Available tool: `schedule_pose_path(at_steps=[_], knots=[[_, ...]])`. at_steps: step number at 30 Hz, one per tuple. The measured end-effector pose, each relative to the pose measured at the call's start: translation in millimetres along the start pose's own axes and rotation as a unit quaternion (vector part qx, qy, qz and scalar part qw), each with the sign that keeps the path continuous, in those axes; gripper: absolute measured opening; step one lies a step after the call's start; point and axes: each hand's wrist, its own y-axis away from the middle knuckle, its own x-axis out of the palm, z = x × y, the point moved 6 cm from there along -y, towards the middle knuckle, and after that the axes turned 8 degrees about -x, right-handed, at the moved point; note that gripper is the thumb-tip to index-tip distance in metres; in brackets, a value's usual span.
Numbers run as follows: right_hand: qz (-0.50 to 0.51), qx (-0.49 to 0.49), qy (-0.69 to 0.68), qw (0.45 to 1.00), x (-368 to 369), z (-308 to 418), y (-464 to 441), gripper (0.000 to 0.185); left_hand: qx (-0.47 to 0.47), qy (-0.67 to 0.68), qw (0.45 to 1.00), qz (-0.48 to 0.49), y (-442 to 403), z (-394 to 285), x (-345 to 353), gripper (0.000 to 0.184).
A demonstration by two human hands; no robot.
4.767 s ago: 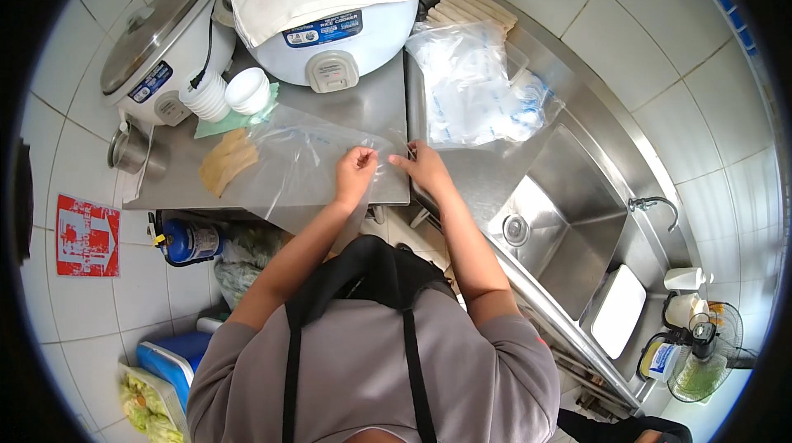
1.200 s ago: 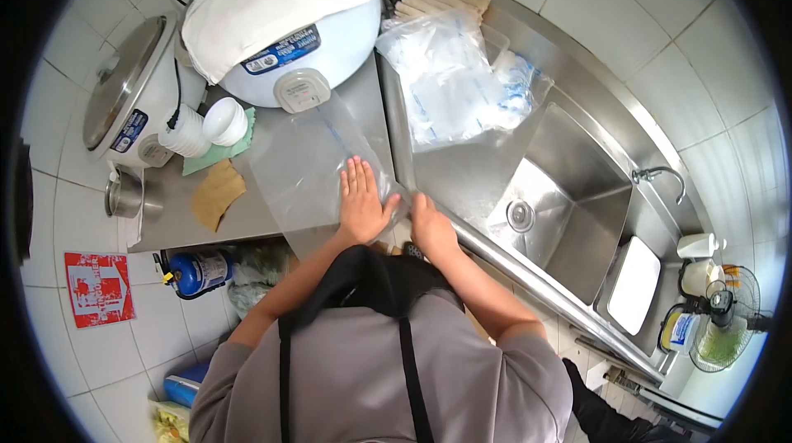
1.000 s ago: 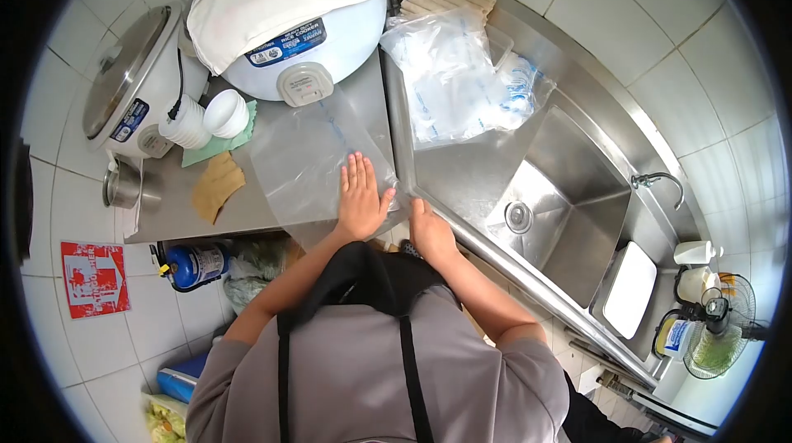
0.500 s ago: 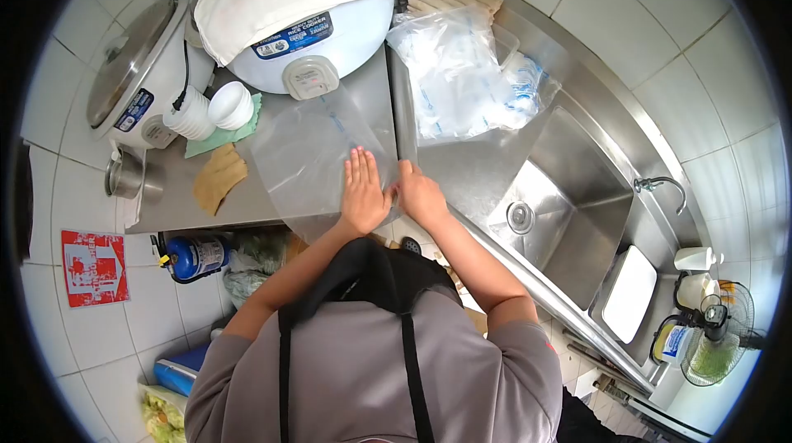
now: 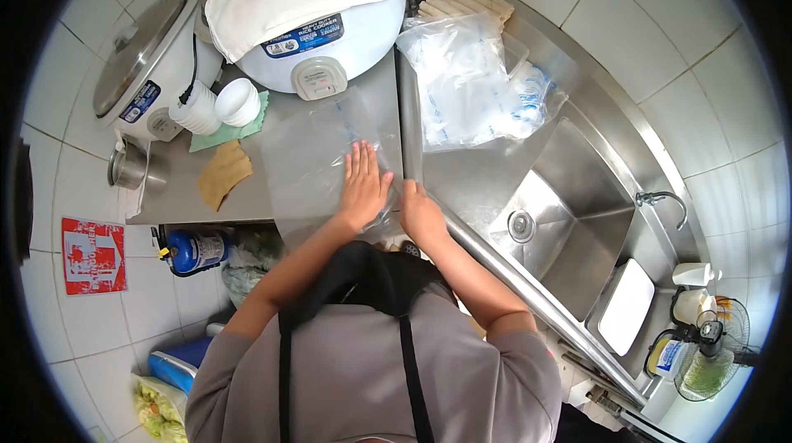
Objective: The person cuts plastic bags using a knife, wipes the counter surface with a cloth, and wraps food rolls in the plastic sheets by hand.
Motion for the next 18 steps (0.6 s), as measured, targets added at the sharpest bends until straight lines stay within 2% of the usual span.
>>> schedule_pose_path(at_steps=[1,8,13,18], knots=[[0.001,-0.002,0.010,1.000,1.3,-0.8,-6.1,0.023,-0.007,-0.033,0.999,-0.021,-3.2,1.0,6.1,0.070],[-0.011,-0.006,0.001,1.000,-2.0,-2.4,1.1,0.020,-0.021,-0.040,0.999,0.003,-1.8,5.9,16.2,0.071],[-0.014,-0.023,0.025,0.999,-5.4,10.6,-59.9,0.017,-0.014,-0.092,0.996,0.000,-4.3,8.5,20.2,0.071],[-0.058,-0.068,0.050,0.995,3.1,-18.4,-140.6,0.022,0.038,-0.050,0.998,0.022,-0.9,1.4,13.0,0.069]])
